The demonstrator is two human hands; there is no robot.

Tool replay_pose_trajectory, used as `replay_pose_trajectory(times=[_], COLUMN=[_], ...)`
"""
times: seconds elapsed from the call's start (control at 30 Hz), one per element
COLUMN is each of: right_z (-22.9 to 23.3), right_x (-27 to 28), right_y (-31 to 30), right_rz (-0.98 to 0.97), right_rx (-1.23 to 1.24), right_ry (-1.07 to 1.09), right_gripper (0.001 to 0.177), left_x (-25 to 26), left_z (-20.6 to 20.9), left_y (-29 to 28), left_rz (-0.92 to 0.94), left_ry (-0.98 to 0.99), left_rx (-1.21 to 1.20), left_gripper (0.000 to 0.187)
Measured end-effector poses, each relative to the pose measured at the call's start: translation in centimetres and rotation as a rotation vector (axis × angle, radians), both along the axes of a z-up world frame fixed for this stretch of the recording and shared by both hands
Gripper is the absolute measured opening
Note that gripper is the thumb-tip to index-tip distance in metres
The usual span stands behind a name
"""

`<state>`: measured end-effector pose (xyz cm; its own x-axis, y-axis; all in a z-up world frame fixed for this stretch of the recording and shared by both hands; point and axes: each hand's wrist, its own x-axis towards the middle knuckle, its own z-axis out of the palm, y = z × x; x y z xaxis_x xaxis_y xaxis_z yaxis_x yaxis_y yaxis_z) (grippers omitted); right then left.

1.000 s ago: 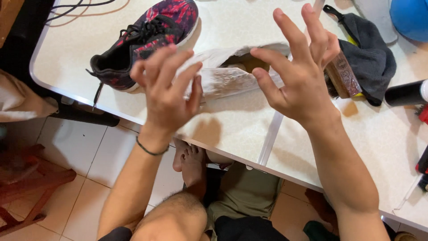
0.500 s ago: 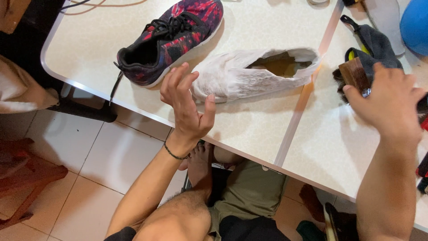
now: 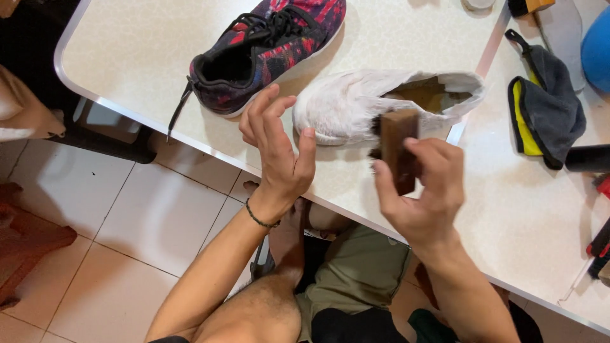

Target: The person cleans a white shoe using a brush and a cleaning solution, scrubbing the sides and tongue of the shoe before wiping it with a cloth.

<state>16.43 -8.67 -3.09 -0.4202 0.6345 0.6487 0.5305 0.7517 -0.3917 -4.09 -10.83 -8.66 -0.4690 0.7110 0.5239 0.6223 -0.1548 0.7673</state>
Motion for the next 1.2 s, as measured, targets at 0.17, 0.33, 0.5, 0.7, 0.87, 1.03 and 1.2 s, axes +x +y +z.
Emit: replay_pose_trajectory(times=[0.17, 0.33, 0.5, 0.7, 0.87, 1.03, 1.2], right_z=[-1.7, -2.0, -2.7, -3.9, -5.1, -5.4, -3.0], right_x=[-3.6, -4.0, -3.8, -2.1, -0.6, 1.8, 1.1], right_y=[1.1, 1.1, 0.9, 0.4, 0.4, 1.3, 2.1], right_rz=[-0.052, -0.086, -0.055, -0.048, -0.007, 0.054, 0.338], right_rx=[0.128, 0.113, 0.160, 0.158, 0.227, 0.396, 0.546], right_ry=[-0.009, -0.066, -0.049, -0.009, 0.046, -0.115, -0.249], right_gripper=[0.036, 0.035, 0.034, 0.035, 0.043, 0.042, 0.029], left_x=[-0.3, -0.2, -0.2, -0.2, -0.2, -0.2, -0.7], left_z=[-1.2, -1.5, -2.0, -1.9, -2.1, -1.7, -0.7], left_y=[0.5, 0.3, 0.4, 0.4, 0.6, 0.5, 0.5], left_rz=[-0.046, -0.053, -0.066, -0.071, -0.077, -0.091, -0.098], left_ry=[-0.008, -0.038, -0.035, -0.030, -0.019, 0.024, -0.156], left_rx=[0.074, 0.058, 0.045, 0.039, 0.026, 0.009, -0.008], left_gripper=[0.035, 0.036, 0.036, 0.035, 0.034, 0.033, 0.029])
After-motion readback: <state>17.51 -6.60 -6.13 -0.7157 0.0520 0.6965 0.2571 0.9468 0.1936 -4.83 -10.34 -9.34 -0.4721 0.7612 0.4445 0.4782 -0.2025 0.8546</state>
